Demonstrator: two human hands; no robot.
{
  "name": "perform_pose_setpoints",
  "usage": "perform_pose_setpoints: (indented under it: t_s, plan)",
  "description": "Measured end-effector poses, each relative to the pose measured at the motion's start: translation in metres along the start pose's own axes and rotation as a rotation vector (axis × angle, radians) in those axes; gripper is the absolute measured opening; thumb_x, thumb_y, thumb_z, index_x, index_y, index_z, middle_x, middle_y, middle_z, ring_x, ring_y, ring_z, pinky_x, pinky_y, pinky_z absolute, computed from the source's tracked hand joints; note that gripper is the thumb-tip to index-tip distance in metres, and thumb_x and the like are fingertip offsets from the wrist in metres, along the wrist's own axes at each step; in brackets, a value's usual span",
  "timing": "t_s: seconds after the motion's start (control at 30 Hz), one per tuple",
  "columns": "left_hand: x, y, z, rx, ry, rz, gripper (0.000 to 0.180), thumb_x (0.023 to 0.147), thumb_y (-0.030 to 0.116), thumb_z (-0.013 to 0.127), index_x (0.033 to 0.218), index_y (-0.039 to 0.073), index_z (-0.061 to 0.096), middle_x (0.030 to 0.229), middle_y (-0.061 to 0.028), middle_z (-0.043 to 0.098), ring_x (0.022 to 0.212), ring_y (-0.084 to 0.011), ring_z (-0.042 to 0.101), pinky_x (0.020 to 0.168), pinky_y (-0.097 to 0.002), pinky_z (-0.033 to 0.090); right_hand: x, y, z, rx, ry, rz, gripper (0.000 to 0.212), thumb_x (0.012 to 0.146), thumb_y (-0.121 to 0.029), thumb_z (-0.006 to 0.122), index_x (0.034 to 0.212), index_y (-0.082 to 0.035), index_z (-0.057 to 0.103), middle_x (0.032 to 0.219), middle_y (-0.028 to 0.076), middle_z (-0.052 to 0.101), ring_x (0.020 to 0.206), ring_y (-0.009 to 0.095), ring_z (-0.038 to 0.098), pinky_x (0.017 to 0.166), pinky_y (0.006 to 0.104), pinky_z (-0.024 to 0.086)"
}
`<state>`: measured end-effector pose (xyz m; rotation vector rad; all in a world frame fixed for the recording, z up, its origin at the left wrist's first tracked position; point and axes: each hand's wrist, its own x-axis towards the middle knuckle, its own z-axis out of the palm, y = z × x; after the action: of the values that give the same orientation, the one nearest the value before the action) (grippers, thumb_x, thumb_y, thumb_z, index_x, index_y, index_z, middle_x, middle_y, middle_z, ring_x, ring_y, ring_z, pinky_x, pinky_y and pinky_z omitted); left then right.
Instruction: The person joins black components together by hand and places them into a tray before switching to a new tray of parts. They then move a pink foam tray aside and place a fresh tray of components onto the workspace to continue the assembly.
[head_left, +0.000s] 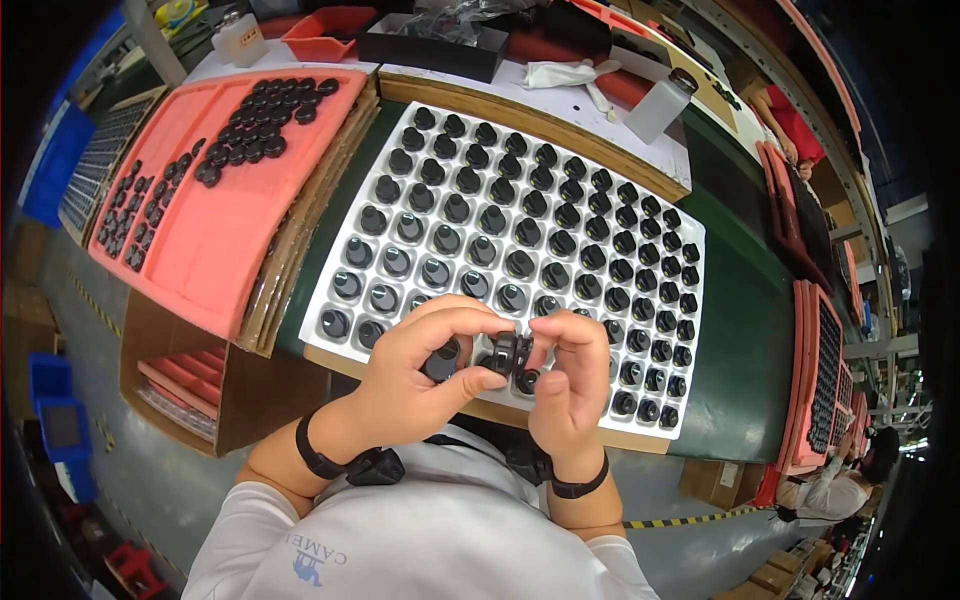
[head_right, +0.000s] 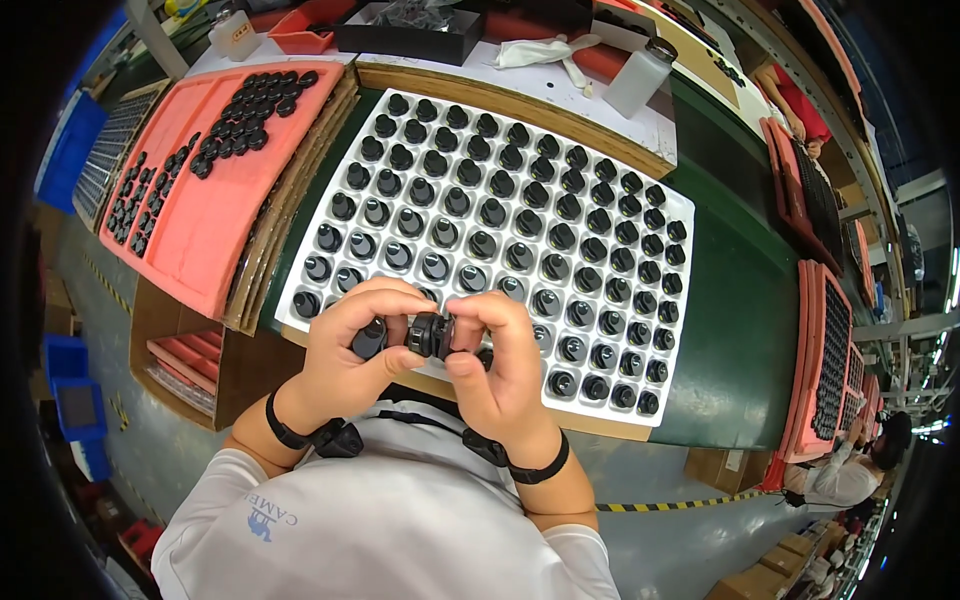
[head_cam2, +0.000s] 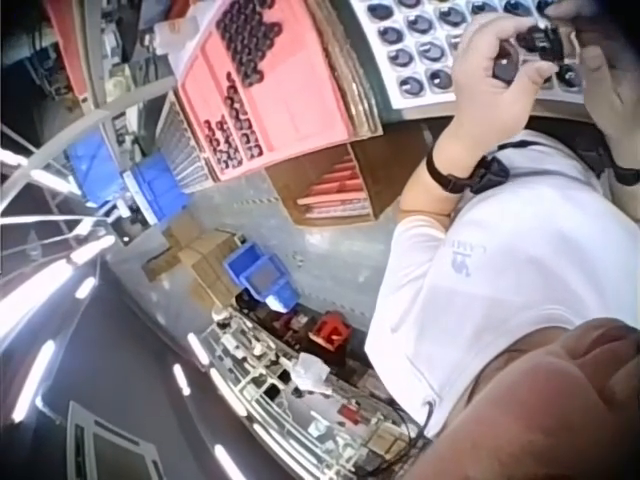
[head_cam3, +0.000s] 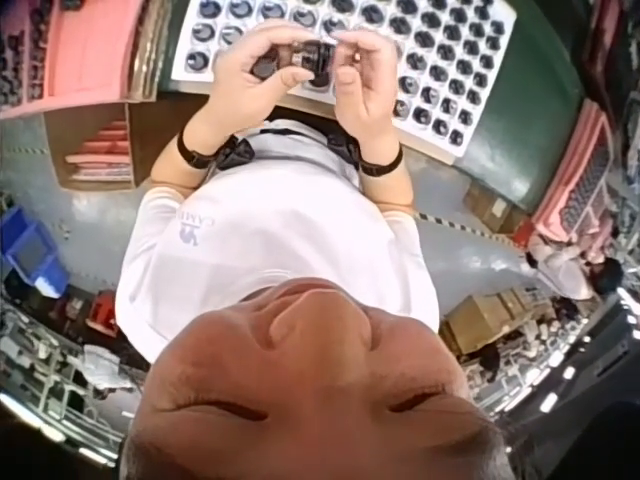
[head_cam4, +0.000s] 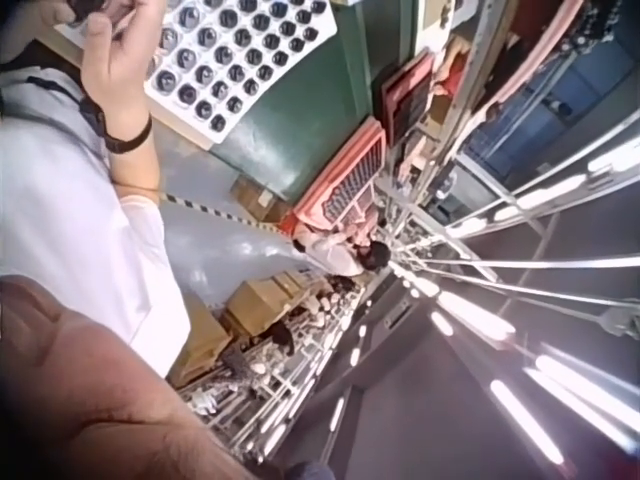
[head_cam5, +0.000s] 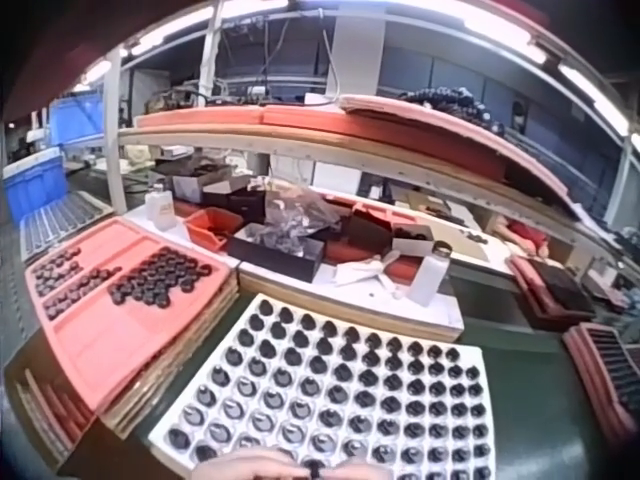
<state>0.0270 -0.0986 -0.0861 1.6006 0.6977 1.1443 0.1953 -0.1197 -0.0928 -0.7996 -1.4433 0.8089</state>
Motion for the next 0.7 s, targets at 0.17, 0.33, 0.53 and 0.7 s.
perform_pose_setpoints:
  t_s: [0.17,0.33,0.53,0.7]
  plan:
    - [-0.001,0.000,0.002,0.008,-0.017,0.075,0.037,0.079,0.019,0.072,0.108,-0.001,0.059,0.104,-0.0112,0.058,0.065,-0.0085,0.048,0.064,-0.0225,0.043,-0.005,-0.010,0.009,0.192,0.059,0.252,0.028,0.092,-0.024,0.054,0.106,0.000,0.047,0.088,0.004,0.048,0.072,0.009,0.045,0.063,0.0219,0.037]
    - [-0.002,-0.001,0.000,0.082,0.002,0.099,0.037,0.079,0.017,0.072,0.108,-0.001,0.059,0.104,-0.0115,0.058,0.064,-0.0083,0.048,0.064,-0.0226,0.043,-0.004,0.003,0.005,0.462,0.065,0.106,0.023,0.093,-0.018,0.050,0.108,0.000,0.045,0.088,0.004,0.049,0.072,0.009,0.046,0.064,0.0215,0.038]
    - [-0.004,0.003,-0.001,0.051,-0.002,0.103,0.037,0.078,0.016,0.072,0.108,-0.001,0.059,0.103,-0.0114,0.057,0.063,-0.0082,0.047,0.065,-0.0233,0.043,-0.005,0.005,0.008,0.366,0.036,0.111,0.023,0.094,-0.019,0.049,0.107,-0.001,0.044,0.091,0.005,0.048,0.072,0.008,0.044,0.064,0.0210,0.037]
    - [-0.005,0.002,-0.005,0.022,-0.003,0.119,0.036,0.078,0.016,0.072,0.108,-0.001,0.060,0.102,-0.0112,0.057,0.062,-0.0083,0.047,0.065,-0.0232,0.043,-0.012,-0.008,0.016,0.246,0.040,0.283,0.025,0.093,-0.019,0.050,0.108,-0.001,0.043,0.093,0.005,0.047,0.072,0.008,0.044,0.064,0.0205,0.037]
